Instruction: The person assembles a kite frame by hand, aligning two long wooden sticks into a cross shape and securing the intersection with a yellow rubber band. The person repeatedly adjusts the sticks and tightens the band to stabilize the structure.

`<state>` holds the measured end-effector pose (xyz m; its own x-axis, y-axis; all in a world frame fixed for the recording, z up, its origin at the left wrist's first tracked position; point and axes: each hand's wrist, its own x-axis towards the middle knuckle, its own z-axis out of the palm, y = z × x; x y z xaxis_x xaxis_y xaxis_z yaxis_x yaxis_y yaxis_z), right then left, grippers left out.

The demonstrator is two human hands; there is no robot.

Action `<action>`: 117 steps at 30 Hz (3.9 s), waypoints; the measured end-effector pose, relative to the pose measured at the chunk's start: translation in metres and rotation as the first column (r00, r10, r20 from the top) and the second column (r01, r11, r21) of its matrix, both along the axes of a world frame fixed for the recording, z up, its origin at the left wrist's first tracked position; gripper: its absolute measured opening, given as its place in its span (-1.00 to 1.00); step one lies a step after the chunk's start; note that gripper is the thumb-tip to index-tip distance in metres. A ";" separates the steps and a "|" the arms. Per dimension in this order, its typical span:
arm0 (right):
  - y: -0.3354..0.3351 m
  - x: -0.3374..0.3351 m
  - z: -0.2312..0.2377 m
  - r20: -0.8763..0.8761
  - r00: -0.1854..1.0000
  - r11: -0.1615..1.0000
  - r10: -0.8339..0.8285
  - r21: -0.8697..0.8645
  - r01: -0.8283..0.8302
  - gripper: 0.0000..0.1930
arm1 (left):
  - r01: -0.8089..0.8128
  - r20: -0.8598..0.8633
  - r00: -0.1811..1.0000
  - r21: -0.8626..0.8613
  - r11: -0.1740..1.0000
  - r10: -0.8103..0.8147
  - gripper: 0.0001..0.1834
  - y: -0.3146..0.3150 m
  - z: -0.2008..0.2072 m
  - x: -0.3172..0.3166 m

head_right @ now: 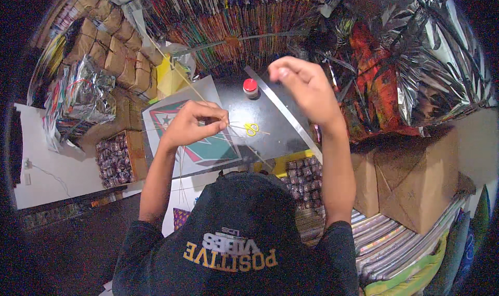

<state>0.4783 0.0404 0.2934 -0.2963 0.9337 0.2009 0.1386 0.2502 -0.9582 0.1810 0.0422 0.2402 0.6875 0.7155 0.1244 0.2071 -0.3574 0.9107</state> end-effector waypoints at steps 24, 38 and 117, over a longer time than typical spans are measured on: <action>-0.032 -0.113 -0.098 -0.111 0.972 0.965 -0.206 0.142 0.220 -0.64 | -0.312 0.356 0.803 -0.433 0.846 0.478 -0.82 -0.002 -0.001 0.016; -0.049 -0.106 -0.057 0.153 0.977 0.977 -0.151 0.173 0.124 -0.82 | -0.409 0.116 0.902 -0.081 0.909 0.416 -0.82 -0.002 -0.011 0.009; 0.000 -0.006 -0.091 -0.303 0.941 0.879 0.149 -0.395 -0.267 -0.78 | -0.298 0.240 0.871 -0.435 0.850 0.429 -0.84 0.001 0.005 -0.020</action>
<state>0.4725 0.0407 0.2023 -0.4863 0.8675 -0.1048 -0.1350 -0.1932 -0.9718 0.1613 0.0432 0.2457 0.3368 0.9408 -0.0377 -0.0689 0.0645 0.9955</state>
